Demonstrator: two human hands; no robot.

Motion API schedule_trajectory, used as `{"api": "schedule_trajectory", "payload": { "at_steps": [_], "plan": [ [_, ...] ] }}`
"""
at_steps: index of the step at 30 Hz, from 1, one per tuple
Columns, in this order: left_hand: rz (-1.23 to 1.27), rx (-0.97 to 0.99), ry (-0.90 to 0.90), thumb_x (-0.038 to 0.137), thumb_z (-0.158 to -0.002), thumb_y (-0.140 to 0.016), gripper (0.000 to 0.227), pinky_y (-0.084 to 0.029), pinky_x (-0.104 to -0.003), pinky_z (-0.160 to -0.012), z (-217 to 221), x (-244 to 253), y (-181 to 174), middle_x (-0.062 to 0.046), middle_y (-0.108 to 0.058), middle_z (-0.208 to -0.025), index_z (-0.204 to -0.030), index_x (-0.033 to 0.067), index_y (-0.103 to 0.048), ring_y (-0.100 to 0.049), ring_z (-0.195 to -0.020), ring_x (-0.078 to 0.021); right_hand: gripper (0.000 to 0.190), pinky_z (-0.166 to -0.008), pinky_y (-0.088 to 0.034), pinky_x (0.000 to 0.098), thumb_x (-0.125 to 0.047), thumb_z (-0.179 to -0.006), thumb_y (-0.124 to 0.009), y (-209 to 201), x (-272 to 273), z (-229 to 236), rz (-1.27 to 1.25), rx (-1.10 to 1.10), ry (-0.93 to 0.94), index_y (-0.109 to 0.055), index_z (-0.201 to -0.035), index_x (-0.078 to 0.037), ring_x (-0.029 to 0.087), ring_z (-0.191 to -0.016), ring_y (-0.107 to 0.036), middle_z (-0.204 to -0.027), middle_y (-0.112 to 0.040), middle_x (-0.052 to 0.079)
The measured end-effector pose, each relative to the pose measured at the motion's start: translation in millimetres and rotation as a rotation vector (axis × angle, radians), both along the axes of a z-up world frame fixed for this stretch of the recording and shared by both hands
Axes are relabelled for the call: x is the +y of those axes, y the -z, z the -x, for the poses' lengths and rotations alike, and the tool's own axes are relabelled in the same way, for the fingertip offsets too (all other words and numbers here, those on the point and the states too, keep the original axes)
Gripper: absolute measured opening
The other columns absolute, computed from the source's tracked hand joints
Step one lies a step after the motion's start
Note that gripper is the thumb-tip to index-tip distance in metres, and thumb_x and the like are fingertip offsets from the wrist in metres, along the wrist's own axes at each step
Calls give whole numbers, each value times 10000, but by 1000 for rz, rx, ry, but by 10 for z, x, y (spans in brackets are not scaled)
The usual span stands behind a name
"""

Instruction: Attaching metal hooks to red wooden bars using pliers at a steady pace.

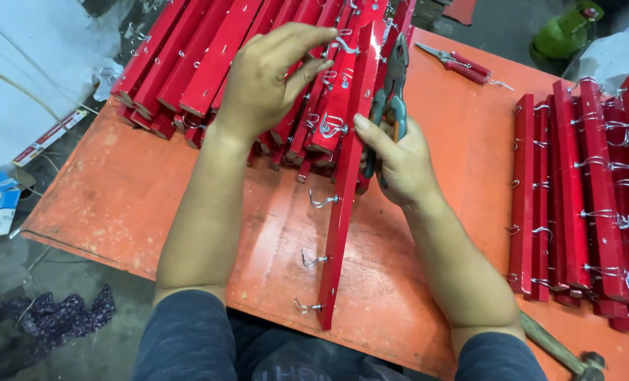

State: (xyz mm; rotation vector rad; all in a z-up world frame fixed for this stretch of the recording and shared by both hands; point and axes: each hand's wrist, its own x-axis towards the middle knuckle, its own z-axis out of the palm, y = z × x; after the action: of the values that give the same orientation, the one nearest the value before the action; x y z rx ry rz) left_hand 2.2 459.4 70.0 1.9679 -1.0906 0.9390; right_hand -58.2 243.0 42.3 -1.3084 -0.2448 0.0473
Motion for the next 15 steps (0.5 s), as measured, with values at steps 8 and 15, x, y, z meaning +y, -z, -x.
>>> {"api": "schedule_trajectory", "payload": {
  "at_steps": [8,15],
  "plan": [
    [-70,16,-75,172,-1047,-738,223,-476,-367,-741,-22,31,31,-85,-734,-1164,-1239,77,-679,-711,-1031,-242,434,-944,-592,312,-168,-905,-692,-1,-10,16,4,28,-78,-567,-1293,-20,166,-1034,-684,-1173,-691,69],
    [9,184,110,157,-998,-744,294,-553,-398,-993,61,88,-98,-192,-665,-1190,-1242,4,-685,-666,-1112,-306,338,-664,-505,215,-199,-903,-714,82,-65,43,68,45,-103,-605,-1188,-53,64,-757,-584,-915,-645,-27]
  ]
}}
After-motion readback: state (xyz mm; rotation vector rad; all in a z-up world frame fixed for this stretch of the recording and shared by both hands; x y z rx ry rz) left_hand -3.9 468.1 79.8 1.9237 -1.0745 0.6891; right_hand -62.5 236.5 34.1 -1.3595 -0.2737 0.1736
